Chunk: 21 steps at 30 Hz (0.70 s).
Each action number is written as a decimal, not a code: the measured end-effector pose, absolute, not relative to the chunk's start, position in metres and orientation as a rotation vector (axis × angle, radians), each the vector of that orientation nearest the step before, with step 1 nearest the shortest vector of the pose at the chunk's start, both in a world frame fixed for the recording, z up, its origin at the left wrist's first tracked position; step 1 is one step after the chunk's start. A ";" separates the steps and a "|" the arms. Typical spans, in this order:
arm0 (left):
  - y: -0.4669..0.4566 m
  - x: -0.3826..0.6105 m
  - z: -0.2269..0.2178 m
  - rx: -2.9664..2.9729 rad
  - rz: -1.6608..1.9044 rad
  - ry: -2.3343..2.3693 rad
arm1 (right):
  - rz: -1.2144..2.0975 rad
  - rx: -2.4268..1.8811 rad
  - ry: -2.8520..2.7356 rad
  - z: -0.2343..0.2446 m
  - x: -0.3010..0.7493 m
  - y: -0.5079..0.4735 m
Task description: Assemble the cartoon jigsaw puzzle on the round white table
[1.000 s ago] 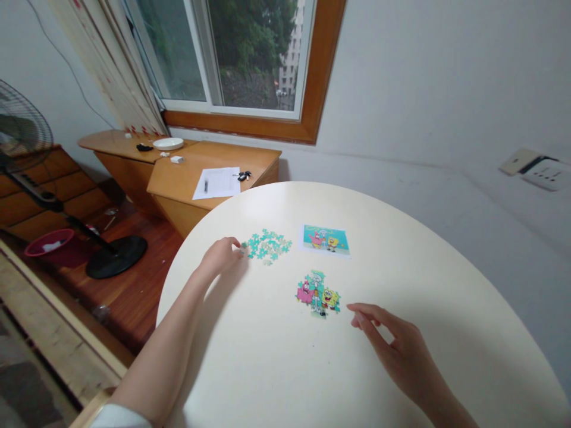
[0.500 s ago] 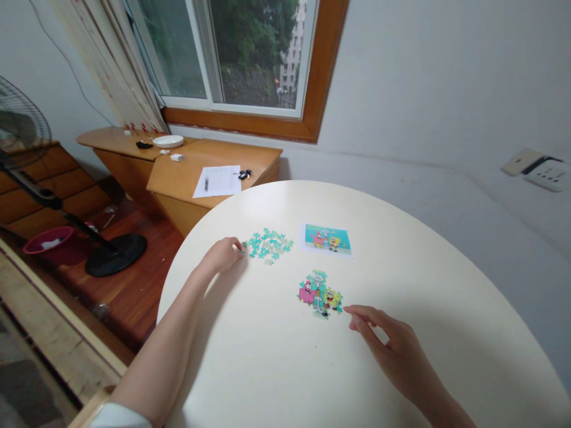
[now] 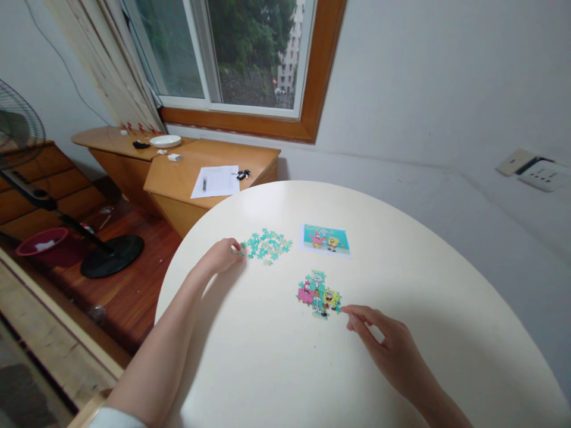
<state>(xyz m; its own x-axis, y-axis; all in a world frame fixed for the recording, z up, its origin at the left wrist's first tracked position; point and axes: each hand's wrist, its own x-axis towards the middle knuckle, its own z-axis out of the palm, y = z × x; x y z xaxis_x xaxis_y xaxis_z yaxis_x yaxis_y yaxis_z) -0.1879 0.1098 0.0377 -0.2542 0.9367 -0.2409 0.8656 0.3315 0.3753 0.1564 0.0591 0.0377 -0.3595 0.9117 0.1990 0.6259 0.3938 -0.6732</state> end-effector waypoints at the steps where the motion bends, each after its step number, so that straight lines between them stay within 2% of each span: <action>1: 0.110 -0.188 0.037 1.588 0.220 2.199 | 0.677 -1.311 -2.101 0.037 0.156 0.059; 14: 0.110 -0.187 0.037 1.651 0.133 2.200 | 0.669 -1.296 -2.103 0.036 0.156 0.059; 21: 0.106 -0.181 0.041 1.780 0.190 1.796 | 0.669 -1.305 -2.100 0.038 0.156 0.059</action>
